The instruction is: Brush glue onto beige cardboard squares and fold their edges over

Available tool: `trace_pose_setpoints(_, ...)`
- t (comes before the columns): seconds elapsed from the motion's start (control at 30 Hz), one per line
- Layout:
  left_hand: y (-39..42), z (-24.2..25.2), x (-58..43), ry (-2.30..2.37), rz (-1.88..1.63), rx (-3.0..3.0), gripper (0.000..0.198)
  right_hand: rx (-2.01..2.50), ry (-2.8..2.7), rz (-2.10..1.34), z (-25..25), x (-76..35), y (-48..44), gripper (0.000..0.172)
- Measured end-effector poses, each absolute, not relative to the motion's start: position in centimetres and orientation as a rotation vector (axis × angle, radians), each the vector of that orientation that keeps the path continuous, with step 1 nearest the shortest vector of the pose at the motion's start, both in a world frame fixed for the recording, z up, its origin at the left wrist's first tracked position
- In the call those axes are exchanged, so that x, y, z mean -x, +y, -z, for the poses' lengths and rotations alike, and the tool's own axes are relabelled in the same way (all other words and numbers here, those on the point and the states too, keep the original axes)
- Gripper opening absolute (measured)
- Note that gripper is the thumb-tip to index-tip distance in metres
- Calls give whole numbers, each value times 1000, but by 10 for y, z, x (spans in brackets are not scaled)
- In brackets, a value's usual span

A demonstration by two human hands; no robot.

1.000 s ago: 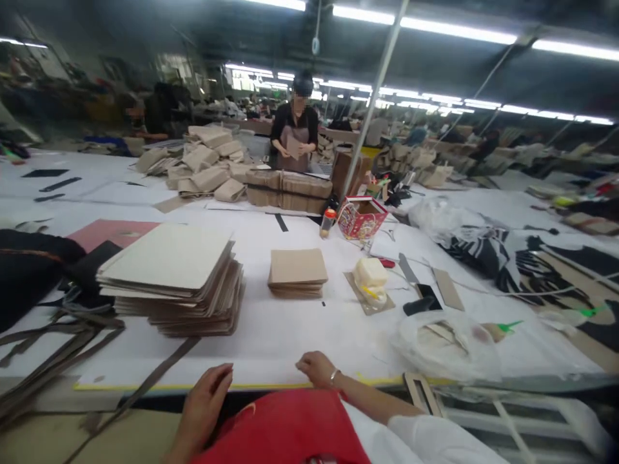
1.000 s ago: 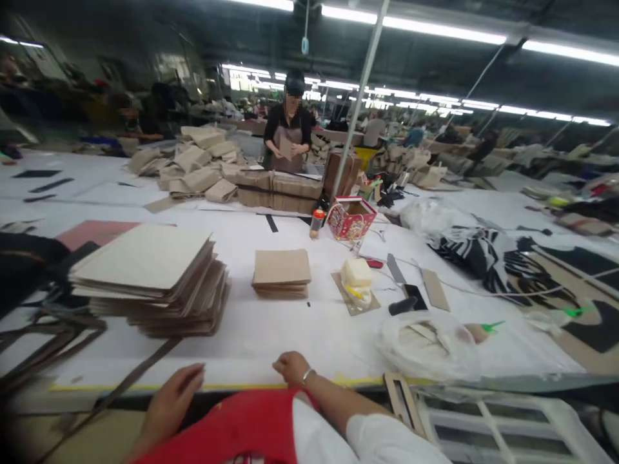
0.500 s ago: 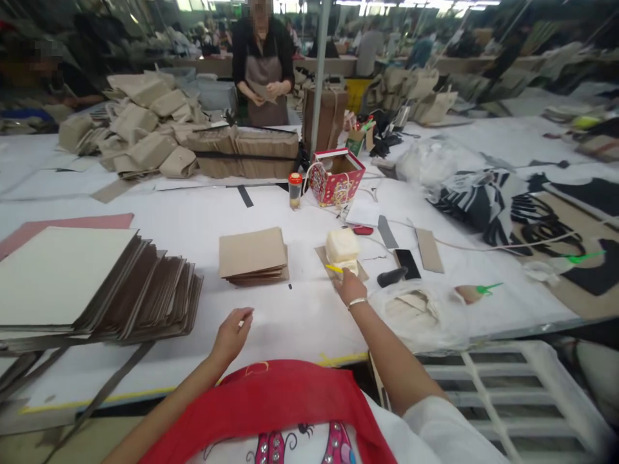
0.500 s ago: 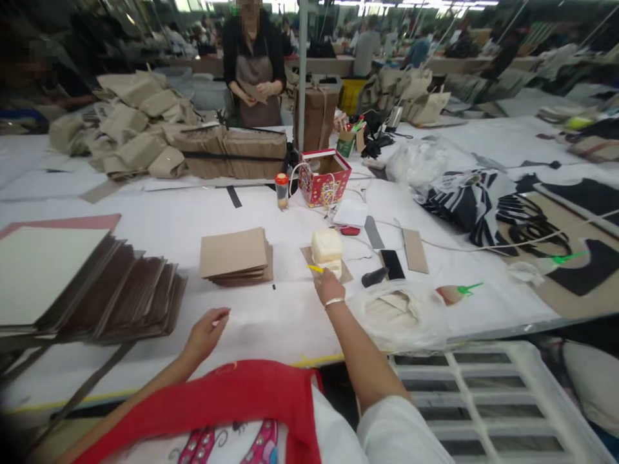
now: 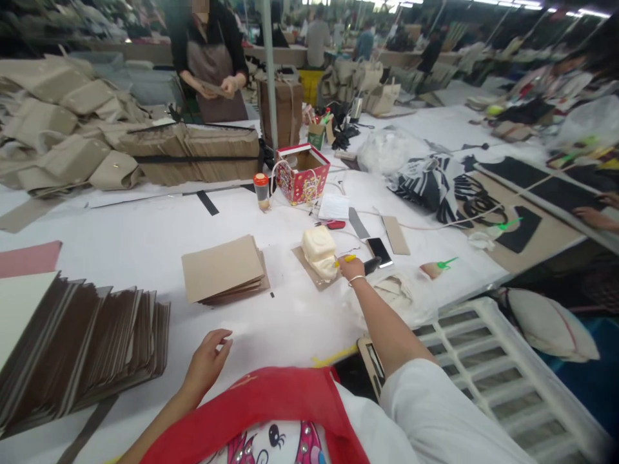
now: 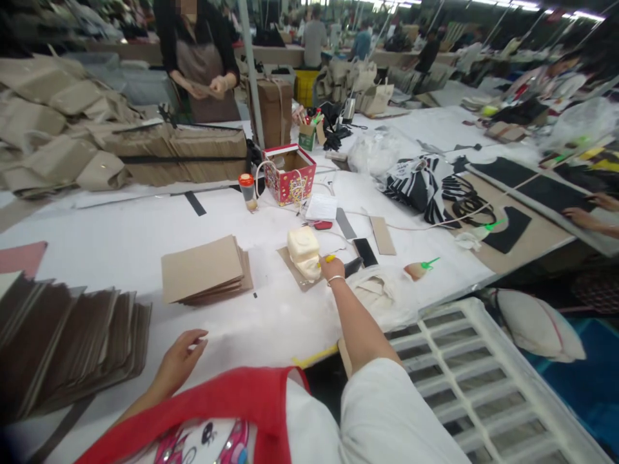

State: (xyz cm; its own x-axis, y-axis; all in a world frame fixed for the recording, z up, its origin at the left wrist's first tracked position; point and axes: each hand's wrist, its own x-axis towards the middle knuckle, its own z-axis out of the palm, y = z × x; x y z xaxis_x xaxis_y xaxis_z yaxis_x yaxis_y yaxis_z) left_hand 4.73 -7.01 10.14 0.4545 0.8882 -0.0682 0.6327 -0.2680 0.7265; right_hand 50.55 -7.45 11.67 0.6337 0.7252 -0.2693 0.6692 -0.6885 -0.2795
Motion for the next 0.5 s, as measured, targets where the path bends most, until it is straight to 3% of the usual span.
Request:
trace_pose_setpoints(0.3,-66,-96,-46,1256,-472,-1927,31,2506,-868,-517,-107,-506,-99,37)
trace_pose_setpoints(0.5,-70,-114,-40,1349,-600,-1883,25,2402,-1199,-474,-125,-487,-108,33)
